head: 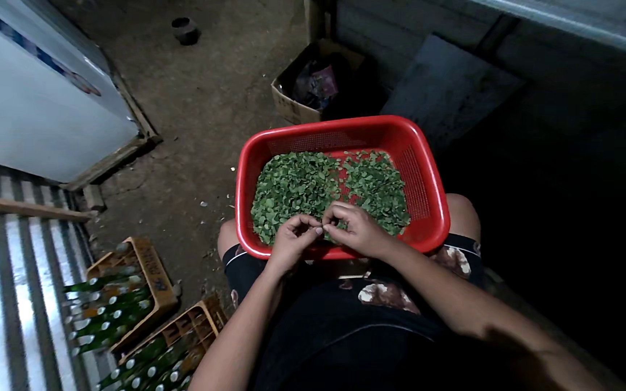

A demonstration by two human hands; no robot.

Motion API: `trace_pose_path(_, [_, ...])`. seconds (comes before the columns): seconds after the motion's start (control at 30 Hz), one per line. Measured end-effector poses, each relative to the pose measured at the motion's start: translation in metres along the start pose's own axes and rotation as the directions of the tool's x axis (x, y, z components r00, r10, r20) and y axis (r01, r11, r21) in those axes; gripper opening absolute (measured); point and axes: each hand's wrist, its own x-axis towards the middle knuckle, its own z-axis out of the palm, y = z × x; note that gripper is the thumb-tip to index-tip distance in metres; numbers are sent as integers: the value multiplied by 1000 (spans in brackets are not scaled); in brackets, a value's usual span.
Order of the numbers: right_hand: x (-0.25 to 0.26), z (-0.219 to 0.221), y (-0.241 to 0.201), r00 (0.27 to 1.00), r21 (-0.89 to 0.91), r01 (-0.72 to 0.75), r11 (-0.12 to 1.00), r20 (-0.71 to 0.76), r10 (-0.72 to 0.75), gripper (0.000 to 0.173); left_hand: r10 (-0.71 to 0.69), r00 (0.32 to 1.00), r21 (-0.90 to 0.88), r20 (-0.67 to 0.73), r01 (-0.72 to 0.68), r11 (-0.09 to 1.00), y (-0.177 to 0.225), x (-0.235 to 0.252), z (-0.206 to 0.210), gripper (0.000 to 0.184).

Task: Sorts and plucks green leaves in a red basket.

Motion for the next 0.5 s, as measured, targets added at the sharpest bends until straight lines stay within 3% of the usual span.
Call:
trace_pose_path(0.13, [1,-4,-1,999,88,-49,995,-11,50,20,-73,997,-134,36,77,988,3,-2,1,18])
trace_pose_path(0.23, [1,-13,-3,994,84,-106,991,-10,107,19,-84,996,-114,8,85,990,5,-1,-2,17])
trace_pose_path(0.33, [-2,-32,6,994,3,-79,997,-74,79,20,13,999,126,-43,-7,992,8,1,-13,10])
trace_pose_path(0.4, [-7,-56,14,984,-97,-73,993,-170,55,20,123,990,390,-63,-89,917,9,4,-25,9])
trace_pose_path(0.43, [-10,-72,17,972,-164,-91,982,-229,52,22,183,981,551,-58,-122,826,10,5,-32,16])
trace_pose_path(0.5, [-20,-109,23,924,-329,-185,926,-378,51,27,288,958,824,-14,-152,546,11,6,-48,30])
